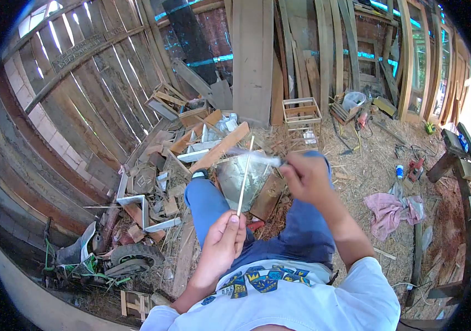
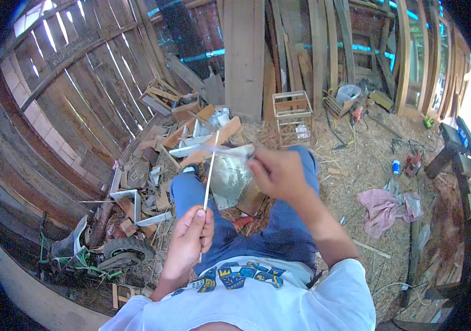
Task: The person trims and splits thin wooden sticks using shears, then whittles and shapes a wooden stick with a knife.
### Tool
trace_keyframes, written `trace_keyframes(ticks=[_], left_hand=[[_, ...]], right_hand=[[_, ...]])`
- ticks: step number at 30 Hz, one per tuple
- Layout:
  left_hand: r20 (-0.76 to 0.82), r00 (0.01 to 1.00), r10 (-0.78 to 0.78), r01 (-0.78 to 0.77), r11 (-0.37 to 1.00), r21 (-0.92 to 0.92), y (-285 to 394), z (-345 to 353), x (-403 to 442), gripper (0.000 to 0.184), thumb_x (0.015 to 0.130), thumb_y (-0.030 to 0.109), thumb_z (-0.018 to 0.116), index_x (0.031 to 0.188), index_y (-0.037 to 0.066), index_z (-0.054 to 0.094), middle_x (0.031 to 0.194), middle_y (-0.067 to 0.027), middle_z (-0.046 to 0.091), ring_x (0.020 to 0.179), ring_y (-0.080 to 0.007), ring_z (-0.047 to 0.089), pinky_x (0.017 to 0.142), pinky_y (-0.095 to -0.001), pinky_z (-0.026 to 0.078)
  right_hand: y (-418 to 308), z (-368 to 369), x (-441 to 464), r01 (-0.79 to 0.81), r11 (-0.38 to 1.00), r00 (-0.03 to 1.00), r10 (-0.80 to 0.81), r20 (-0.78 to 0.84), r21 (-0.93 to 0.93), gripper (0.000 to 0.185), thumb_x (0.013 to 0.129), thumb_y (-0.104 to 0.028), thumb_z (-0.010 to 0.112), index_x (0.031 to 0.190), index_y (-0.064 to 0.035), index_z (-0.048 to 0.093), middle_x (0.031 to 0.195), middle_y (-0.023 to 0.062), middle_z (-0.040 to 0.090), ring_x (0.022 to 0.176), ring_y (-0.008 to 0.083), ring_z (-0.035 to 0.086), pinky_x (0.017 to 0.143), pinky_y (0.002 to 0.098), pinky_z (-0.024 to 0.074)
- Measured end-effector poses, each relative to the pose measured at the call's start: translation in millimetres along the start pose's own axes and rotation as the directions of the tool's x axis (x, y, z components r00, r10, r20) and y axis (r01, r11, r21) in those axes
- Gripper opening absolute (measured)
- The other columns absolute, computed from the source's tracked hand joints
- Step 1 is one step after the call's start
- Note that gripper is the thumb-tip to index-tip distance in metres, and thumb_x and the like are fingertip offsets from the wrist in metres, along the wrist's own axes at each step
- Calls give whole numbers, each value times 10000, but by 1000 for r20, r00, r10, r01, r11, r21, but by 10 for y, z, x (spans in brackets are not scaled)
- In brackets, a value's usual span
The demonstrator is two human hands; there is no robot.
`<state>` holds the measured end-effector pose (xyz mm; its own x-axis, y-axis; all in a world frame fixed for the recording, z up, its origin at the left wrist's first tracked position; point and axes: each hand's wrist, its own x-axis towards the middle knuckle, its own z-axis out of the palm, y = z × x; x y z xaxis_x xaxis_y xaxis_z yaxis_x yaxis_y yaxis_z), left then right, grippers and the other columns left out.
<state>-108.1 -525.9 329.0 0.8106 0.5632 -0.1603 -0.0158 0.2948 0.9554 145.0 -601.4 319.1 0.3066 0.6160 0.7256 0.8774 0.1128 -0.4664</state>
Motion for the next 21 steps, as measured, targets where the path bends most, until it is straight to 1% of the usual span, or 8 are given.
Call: trace_keyframes(ticks=[2, 4, 11, 13, 14, 16, 19, 21], left_hand=[[8, 1000, 26, -25, 1000, -18, -1, 15, 10, 297, 1139, 302, 400, 968, 92, 522, 653, 77, 380, 494, -15, 291, 427, -214, 225], [25, 999, 20, -22, 999, 49, 21, 29, 3, 283, 1135, 284, 398, 964, 88, 509, 664, 59, 356, 490, -33, 266, 421, -225, 218], [19, 998, 55, -56, 998, 35, 21, 35, -30, 300, 1136, 298, 411, 968, 79, 527, 653, 71, 392, 493, -23, 300, 436, -216, 223], [30, 999, -37, 39, 996, -78, 81, 30, -74, 302, 1134, 300, 417, 968, 75, 529, 656, 77, 390, 494, -20, 297, 436, -214, 218], [33, 999, -37, 39, 996, -80, 78, 31, -92, 302, 1134, 300, 417, 968, 75, 529, 656, 77, 390, 494, -20, 297, 436, -214, 218], [115, 983, -143, 150, 987, -55, 43, 46, -119, 248, 1130, 260, 409, 977, 89, 501, 680, 57, 346, 496, -35, 268, 428, -234, 204], [120, 985, -123, 136, 985, -109, 6, -22, -11, 260, 1132, 282, 399, 977, 94, 490, 680, 58, 328, 499, -39, 252, 433, -237, 191], [122, 986, -114, 133, 979, -154, 12, -49, -5, 266, 1133, 293, 392, 978, 97, 485, 680, 58, 323, 499, -39, 245, 434, -238, 186]], right_hand=[[-109, 125, -112, 105, 994, 994, -104, 29, -31, 291, 918, -342, 704, 810, -101, 580, 612, 118, 579, 548, 348, 615, 495, 451, 446], [-298, 140, -143, 236, 971, 957, -227, 179, -33, 290, 904, -348, 715, 796, -118, 576, 604, 93, 580, 530, 332, 606, 487, 445, 445], [-174, 107, -6, 336, 939, 934, -322, 156, -69, 290, 891, -344, 723, 777, -122, 574, 615, 91, 591, 532, 333, 610, 488, 448, 451], [46, 119, 52, 70, 987, 996, -78, -50, -142, 279, 906, -321, 712, 787, -105, 583, 630, 122, 593, 559, 364, 619, 504, 455, 462], [199, 70, 109, 70, 987, 996, -78, -49, -145, 279, 906, -321, 712, 787, -105, 583, 630, 122, 593, 559, 364, 619, 504, 455, 462], [345, -78, 283, -102, 980, 974, 63, -219, -173, 247, 926, -212, 689, 782, -62, 554, 617, 140, 532, 552, 363, 580, 498, 426, 406], [246, -13, 116, -59, 998, 985, 60, -160, 11, 234, 945, -207, 669, 792, -60, 570, 621, 145, 530, 552, 353, 586, 502, 424, 404], [49, 42, 8, -25, 999, 997, 26, -78, 24, 255, 934, -262, 684, 798, -71, 584, 622, 144, 553, 560, 369, 598, 508, 440, 433]])
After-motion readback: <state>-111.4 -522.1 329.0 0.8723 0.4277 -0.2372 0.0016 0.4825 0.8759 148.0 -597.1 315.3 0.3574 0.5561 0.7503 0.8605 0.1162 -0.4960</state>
